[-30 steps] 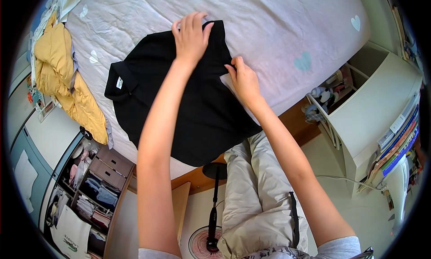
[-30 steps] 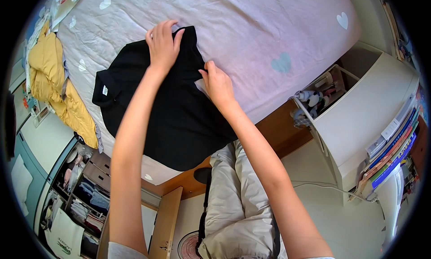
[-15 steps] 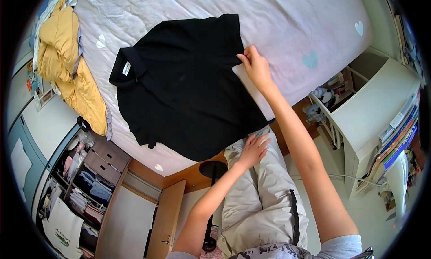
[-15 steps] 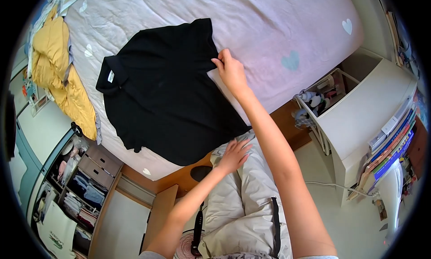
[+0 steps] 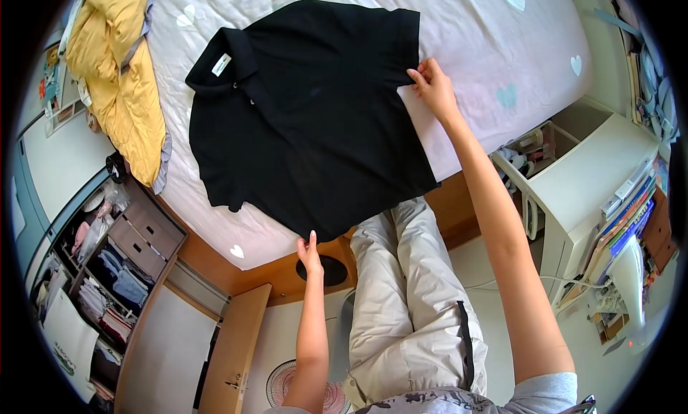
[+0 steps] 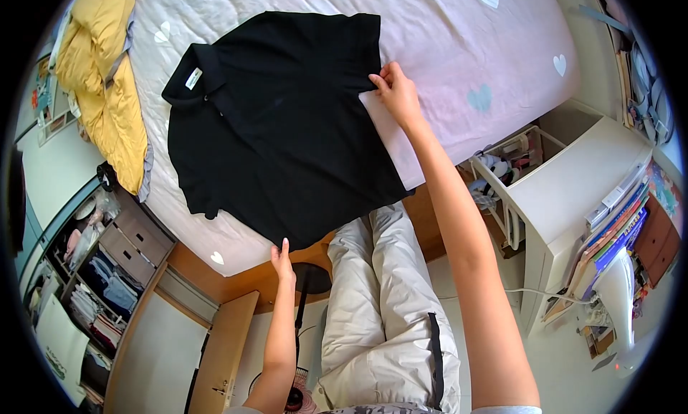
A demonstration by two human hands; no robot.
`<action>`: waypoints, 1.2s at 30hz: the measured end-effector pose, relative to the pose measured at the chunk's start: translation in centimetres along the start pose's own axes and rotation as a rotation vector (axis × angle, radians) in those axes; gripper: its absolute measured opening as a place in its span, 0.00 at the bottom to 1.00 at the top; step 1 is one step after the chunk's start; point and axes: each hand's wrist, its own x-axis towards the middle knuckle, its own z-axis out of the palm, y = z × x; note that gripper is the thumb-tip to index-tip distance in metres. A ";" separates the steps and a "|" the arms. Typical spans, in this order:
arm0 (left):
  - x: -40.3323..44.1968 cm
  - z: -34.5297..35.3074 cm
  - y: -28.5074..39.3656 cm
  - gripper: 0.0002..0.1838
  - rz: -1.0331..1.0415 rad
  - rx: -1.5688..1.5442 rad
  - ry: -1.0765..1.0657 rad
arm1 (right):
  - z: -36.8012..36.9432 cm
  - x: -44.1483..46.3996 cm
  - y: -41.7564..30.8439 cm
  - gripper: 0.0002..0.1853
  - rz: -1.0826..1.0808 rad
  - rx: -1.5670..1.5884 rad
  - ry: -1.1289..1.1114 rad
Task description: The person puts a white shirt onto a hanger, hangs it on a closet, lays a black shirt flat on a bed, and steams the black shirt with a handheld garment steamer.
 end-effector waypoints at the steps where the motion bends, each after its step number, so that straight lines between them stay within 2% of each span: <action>1: -0.6 -0.1 0.2 0.17 -0.003 -0.006 0.005 | 0.0 0.0 0.1 0.13 0.020 -0.002 -0.006; 3: -1.4 -0.4 0.4 0.12 0.043 -0.150 -0.069 | 0.2 0.5 1.2 0.12 -0.028 0.002 0.009; 4: -1.2 -1.0 -0.4 0.11 0.043 -0.119 -0.087 | 0.2 0.4 1.0 0.12 -0.006 0.018 0.000; 7: -0.5 -1.9 -3.8 0.17 -0.017 0.170 -0.334 | 0.1 0.7 0.8 0.11 0.013 0.037 -0.017; 8: 0.6 -3.1 -8.0 0.23 0.040 0.591 -0.271 | 0.0 0.7 0.8 0.11 0.032 0.040 -0.027; 9: -1.3 -2.7 -6.4 0.27 0.084 1.042 -0.216 | 0.0 0.9 0.8 0.11 0.047 0.041 -0.035; 11: -2.4 -0.8 -3.5 0.22 -0.110 1.353 -0.592 | 0.2 0.9 0.5 0.11 0.049 0.046 -0.027; 12: -4.3 1.2 -0.7 0.17 0.065 1.186 -0.640 | 0.2 0.8 0.4 0.11 0.058 0.055 -0.013; 13: -6.1 3.5 1.6 0.12 0.137 1.106 -0.555 | 0.0 0.8 0.5 0.11 0.058 0.046 -0.011; 14: -8.1 6.0 3.8 0.08 0.345 0.951 -0.449 | 0.0 0.8 0.6 0.11 0.042 0.053 -0.033; 15: -9.0 8.3 4.6 0.08 0.696 0.869 -0.381 | -0.1 0.9 0.7 0.12 0.023 0.062 -0.054; 16: -9.7 10.7 5.9 0.11 0.916 0.822 -0.366 | -0.1 0.9 0.7 0.12 0.015 0.068 -0.058; 17: -10.3 12.9 7.0 0.15 0.995 0.838 -0.374 | -0.1 0.9 0.5 0.12 0.009 0.064 -0.054; 18: -10.1 15.0 6.7 0.16 1.195 0.888 -0.306 | 0.0 0.9 0.3 0.12 0.030 0.076 -0.050; 19: -10.0 16.6 7.0 0.16 1.198 0.880 -0.308 | 0.0 0.9 0.3 0.12 0.053 0.088 -0.047; 21: -9.7 19.5 7.7 0.17 1.496 0.957 -0.376 | -0.1 1.2 0.7 0.12 0.065 0.083 -0.065; 22: -9.6 20.9 8.3 0.17 1.498 0.945 -0.380 | -0.2 1.4 0.7 0.12 0.059 0.082 -0.076; 24: -9.5 23.2 9.1 0.16 1.779 0.987 -0.384 | -0.3 1.5 1.0 0.12 0.045 0.115 -0.103; 25: -9.3 24.3 9.2 0.16 1.779 0.984 -0.389 | -0.3 1.4 1.0 0.12 0.048 0.112 -0.100; 27: -8.8 25.9 9.2 0.14 1.736 1.698 -0.643 | -0.3 1.5 1.0 0.12 0.065 0.150 -0.116; 28: -8.5 26.0 8.9 0.12 1.888 1.716 -0.553 | -0.3 1.5 1.0 0.12 0.086 0.140 -0.122; 29: -8.4 26.0 8.6 0.12 1.889 1.720 -0.555 | -0.3 1.6 1.0 0.12 0.087 0.143 -0.121; 31: -8.2 26.0 7.6 0.11 2.118 1.798 -0.572 | -0.3 1.6 0.9 0.11 0.086 0.161 -0.138; 32: -8.1 26.0 7.1 0.11 2.120 1.803 -0.579 | -0.3 1.6 0.9 0.11 0.090 0.166 -0.135; 36: -6.7 26.7 2.5 0.10 1.657 1.934 -1.081 | -0.4 1.4 0.6 0.11 0.084 0.181 -0.142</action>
